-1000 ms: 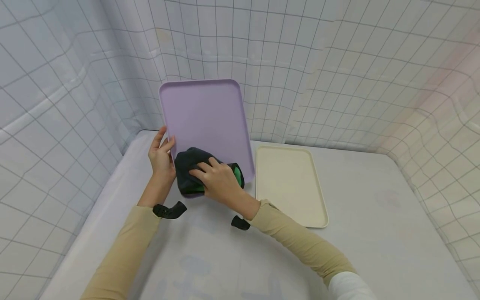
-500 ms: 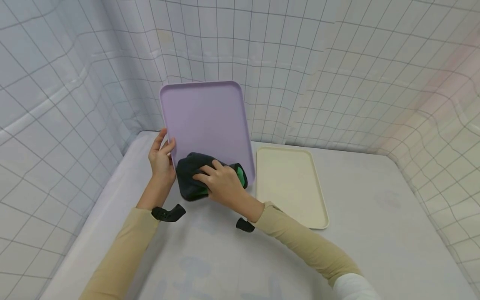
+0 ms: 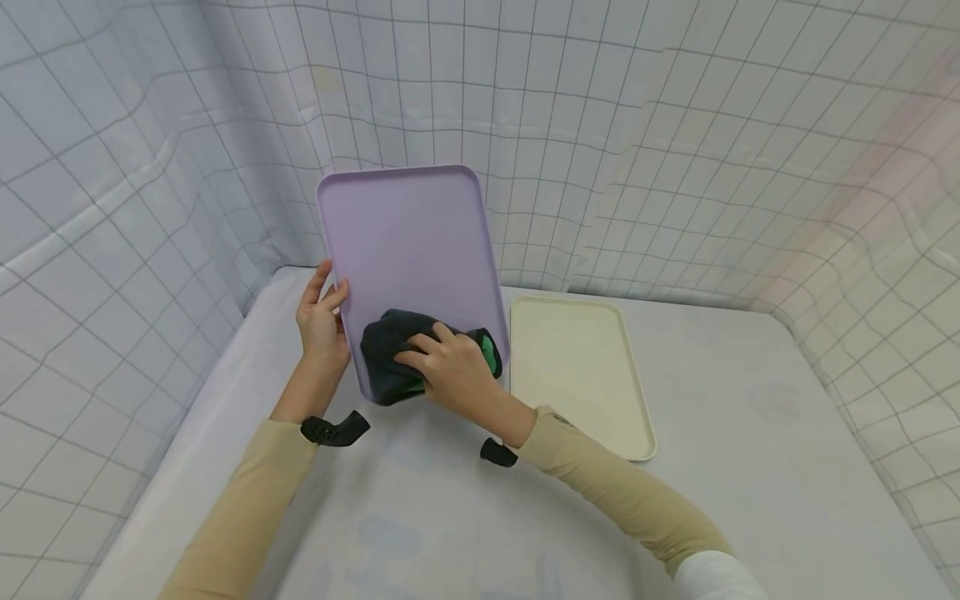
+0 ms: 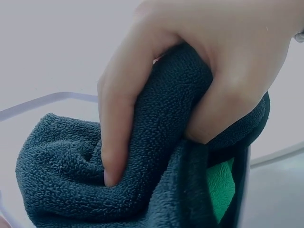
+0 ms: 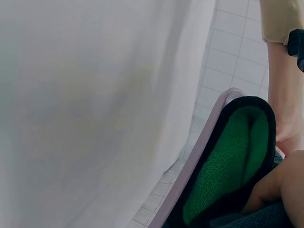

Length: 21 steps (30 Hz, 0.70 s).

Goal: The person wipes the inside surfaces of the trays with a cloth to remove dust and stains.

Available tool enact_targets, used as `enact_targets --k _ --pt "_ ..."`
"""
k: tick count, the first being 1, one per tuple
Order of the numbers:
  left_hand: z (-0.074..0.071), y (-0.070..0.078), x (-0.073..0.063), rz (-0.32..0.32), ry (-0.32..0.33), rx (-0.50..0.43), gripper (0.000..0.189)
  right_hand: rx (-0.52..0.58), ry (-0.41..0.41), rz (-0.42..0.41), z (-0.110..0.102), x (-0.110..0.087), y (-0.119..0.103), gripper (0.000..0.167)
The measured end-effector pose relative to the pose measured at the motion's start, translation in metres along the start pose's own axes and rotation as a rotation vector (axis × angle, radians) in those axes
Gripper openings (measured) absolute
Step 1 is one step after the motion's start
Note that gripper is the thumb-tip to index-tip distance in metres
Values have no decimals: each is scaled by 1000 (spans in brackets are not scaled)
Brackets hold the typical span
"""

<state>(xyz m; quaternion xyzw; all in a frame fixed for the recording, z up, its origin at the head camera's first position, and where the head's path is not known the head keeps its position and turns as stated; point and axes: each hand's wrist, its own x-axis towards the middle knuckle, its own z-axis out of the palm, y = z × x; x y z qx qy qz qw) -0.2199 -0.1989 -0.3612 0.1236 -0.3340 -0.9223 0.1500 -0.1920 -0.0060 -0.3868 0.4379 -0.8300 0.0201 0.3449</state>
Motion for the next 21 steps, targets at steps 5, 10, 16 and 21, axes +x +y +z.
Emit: enact_targets --k 5,10,16,21 --pt "0 1 -1 8 -7 7 28 -4 5 3 -1 -1 1 26" --pt "0 1 -2 23 -14 8 28 -3 0 3 -1 -1 1 27" --pt "0 1 -2 28 3 0 29 21 22 -7 1 -1 2 25" --pt "0 2 -2 35 10 -10 28 6 55 -28 2 2 1 24"
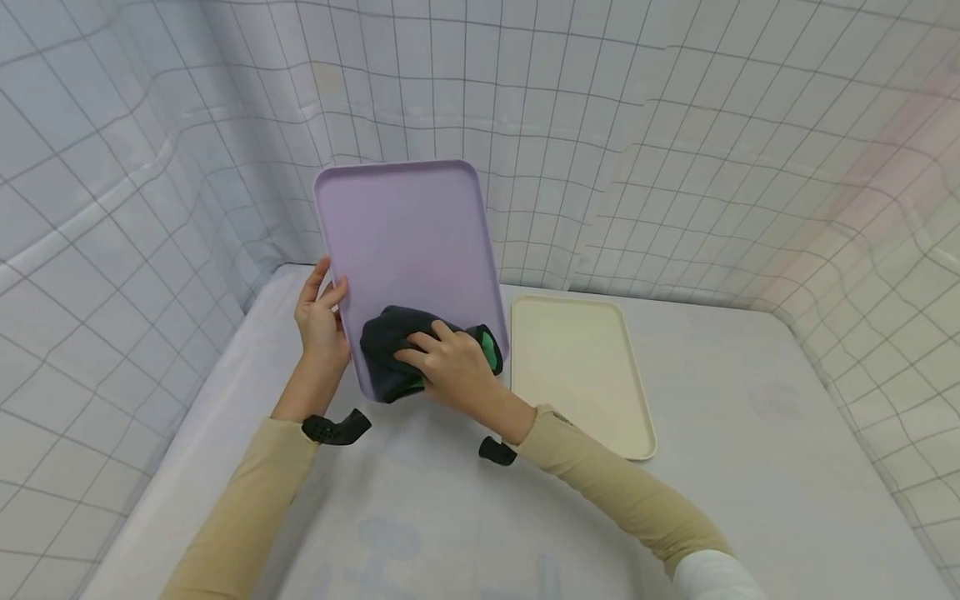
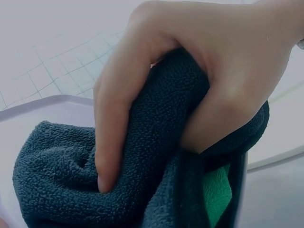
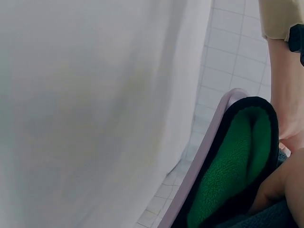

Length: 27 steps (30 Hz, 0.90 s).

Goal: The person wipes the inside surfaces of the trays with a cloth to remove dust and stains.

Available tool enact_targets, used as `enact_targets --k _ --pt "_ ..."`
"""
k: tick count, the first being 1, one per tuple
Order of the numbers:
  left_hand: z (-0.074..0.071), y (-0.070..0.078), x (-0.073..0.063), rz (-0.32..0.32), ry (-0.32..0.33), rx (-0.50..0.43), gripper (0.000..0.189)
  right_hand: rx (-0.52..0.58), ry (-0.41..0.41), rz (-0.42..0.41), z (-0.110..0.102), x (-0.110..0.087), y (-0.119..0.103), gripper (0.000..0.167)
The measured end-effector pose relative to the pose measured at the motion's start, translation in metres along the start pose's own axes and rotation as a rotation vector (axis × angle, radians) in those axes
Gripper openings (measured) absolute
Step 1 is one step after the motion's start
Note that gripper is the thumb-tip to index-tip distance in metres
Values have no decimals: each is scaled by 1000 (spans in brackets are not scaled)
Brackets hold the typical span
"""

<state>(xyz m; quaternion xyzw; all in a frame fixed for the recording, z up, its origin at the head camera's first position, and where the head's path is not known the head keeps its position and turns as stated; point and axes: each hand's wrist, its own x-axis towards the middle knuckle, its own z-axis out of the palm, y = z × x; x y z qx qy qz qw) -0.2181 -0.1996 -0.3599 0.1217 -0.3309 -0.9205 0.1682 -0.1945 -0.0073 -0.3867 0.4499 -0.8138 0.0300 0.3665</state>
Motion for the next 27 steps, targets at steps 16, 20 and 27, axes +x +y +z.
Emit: enact_targets --k 16,20,27 --pt "0 -2 -1 47 -28 35 27 -29 -30 -16 -4 4 -6 28" --pt "0 -2 -1 61 -46 29 28 -3 -37 -5 -5 -1 -2 28" --pt "0 -1 -3 56 -49 20 29 17 -34 3 -4 -8 4 26"
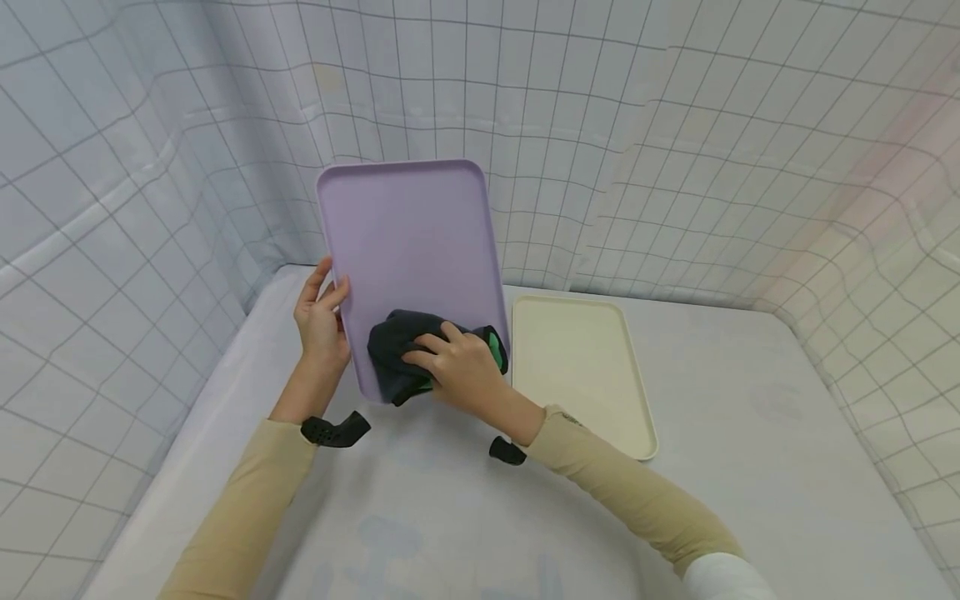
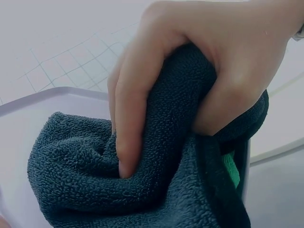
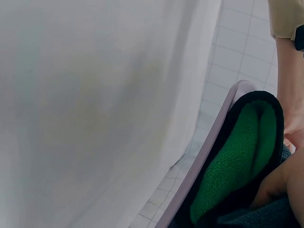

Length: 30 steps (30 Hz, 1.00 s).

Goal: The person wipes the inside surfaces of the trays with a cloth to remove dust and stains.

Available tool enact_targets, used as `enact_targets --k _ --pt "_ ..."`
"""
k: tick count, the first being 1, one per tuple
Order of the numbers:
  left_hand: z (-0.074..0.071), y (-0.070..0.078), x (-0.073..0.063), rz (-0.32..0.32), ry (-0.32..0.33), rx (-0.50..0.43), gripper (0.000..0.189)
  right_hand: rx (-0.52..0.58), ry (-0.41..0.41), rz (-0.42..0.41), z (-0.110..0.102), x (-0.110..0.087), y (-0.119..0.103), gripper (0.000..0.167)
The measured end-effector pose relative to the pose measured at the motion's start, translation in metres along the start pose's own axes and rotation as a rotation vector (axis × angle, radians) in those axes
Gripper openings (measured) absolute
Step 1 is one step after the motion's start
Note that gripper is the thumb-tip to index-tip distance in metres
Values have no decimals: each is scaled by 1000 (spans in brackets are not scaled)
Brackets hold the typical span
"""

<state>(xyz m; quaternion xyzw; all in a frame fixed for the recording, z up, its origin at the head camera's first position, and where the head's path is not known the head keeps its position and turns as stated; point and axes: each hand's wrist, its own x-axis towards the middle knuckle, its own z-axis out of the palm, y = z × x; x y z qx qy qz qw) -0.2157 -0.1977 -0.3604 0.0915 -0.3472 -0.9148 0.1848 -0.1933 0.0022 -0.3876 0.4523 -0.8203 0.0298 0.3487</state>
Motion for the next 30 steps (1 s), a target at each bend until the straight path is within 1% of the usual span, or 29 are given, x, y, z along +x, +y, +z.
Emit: enact_targets --k 6,13,18,21,25,30 --pt "-1 1 -1 -17 -3 -6 28 3 22 -3 1 -2 2 30" --pt "-4 3 -1 -24 2 -5 29 -6 -10 24 0 -6 4 32" --pt "-3 6 -3 -26 -10 2 28 -1 -22 53 -2 -9 7 34" --pt "-3 7 -3 -20 -13 23 28 7 -25 60 -2 -11 8 33" --pt "-4 8 -4 -30 -14 17 28 5 -45 67 -2 -14 10 32" --pt "-5 9 -4 -64 -16 -12 30 9 -57 84 -2 -18 11 35"
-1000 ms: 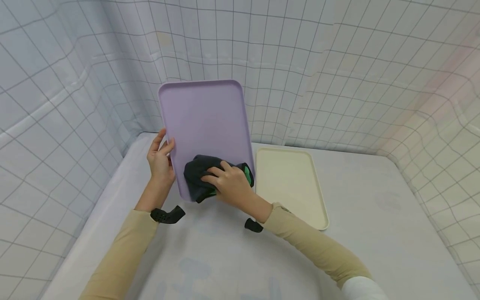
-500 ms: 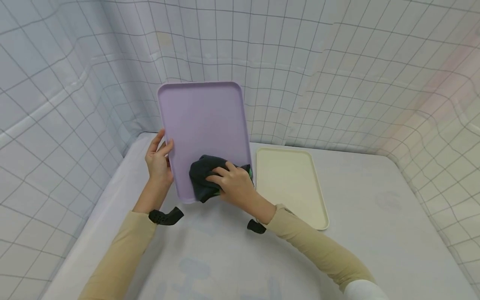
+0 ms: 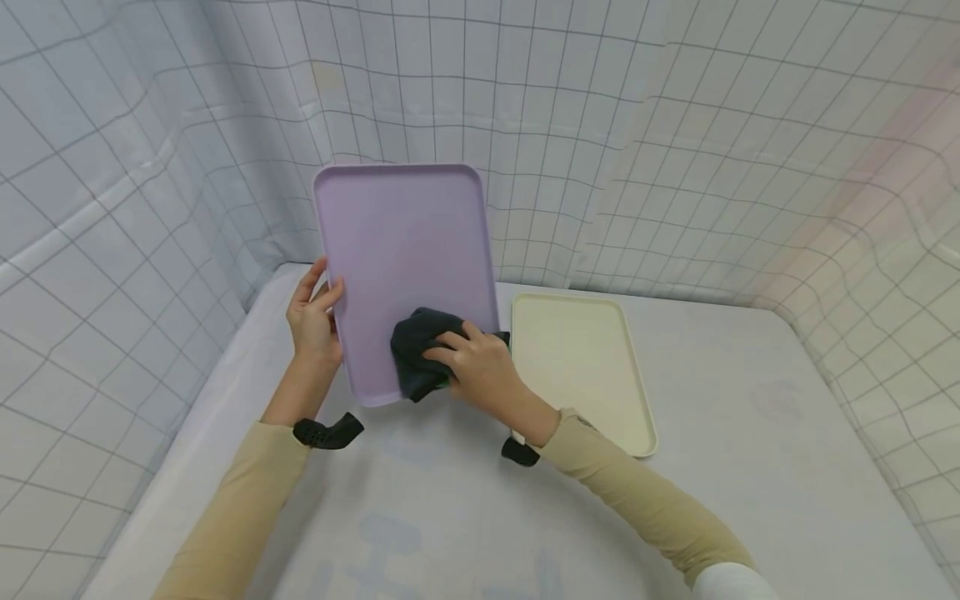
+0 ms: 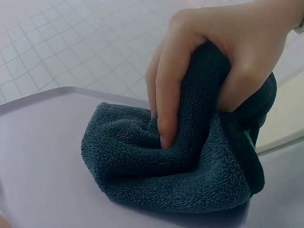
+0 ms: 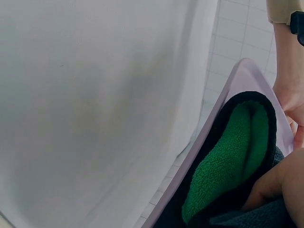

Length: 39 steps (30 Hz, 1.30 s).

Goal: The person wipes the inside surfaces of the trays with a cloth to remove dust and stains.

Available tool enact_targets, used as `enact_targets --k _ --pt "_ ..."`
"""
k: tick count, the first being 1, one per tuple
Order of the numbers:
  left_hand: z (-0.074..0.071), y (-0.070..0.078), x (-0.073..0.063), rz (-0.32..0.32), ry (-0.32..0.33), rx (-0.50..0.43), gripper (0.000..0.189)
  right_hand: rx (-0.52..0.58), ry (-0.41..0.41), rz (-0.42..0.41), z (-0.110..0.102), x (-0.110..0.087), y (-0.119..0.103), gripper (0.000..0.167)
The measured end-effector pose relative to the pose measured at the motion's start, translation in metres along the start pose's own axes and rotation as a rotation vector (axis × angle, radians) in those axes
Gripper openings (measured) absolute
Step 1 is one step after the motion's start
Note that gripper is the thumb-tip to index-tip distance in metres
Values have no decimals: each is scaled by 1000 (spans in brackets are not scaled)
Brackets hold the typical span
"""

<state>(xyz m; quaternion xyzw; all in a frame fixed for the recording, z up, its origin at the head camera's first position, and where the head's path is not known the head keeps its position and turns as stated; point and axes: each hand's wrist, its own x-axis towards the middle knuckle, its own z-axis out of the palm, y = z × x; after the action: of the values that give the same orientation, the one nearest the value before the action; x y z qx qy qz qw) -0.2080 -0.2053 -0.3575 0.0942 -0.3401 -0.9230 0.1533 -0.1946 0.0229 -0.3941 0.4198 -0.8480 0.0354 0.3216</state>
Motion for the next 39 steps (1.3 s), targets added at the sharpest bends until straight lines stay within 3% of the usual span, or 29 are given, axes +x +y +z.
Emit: enact_targets --k 19,26,39 --pt "-3 1 5 -86 7 -7 31 -1 3 45 3 -11 15 39" --pt "-6 2 6 -100 -17 -17 34 -13 1 60 3 -16 22 37" --pt "-4 -5 7 -115 18 21 32 -9 7 70 2 -25 28 33"
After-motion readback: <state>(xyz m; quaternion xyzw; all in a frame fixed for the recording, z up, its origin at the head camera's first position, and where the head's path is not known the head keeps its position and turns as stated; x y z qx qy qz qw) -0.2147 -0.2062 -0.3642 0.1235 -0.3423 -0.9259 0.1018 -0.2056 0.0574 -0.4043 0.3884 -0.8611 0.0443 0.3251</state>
